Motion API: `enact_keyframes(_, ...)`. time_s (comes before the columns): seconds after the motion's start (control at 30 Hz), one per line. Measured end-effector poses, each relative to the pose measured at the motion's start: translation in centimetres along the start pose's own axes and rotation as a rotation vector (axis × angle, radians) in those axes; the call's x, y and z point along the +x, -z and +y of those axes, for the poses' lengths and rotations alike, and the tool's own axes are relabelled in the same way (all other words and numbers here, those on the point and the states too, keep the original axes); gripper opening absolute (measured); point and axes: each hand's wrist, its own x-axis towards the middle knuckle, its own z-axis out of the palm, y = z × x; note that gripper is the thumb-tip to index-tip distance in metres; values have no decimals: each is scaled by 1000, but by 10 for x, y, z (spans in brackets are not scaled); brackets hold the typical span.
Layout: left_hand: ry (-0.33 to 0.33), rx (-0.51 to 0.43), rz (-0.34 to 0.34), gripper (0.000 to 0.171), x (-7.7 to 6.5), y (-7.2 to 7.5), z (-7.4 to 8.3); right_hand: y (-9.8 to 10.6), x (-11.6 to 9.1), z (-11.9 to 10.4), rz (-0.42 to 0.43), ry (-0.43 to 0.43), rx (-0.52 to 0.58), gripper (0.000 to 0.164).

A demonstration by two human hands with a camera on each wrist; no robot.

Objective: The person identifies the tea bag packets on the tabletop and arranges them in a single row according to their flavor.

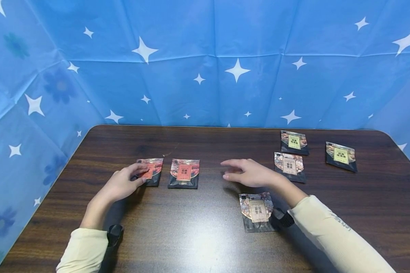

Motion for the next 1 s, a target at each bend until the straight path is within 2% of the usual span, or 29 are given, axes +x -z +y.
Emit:
enact_keyframes(0.2, 0, 0, -1, 40, 0, 0, 0, 7, -21, 14, -2, -42, 20, 51)
enact_keyframes(0.4, 1, 7, -1, 40, 1, 0, 0, 10, -41, 24, 15, -48, 51, 52)
enact_keyframes(0.77, 0, 3, -3, 40, 0, 0, 1, 10, -79, 28, 23, 48, 91, 50)
enact_keyframes(1.0, -12, -2, 0, 39, 0, -1, 0, 4, -99, 26, 1, 110, 62, 47)
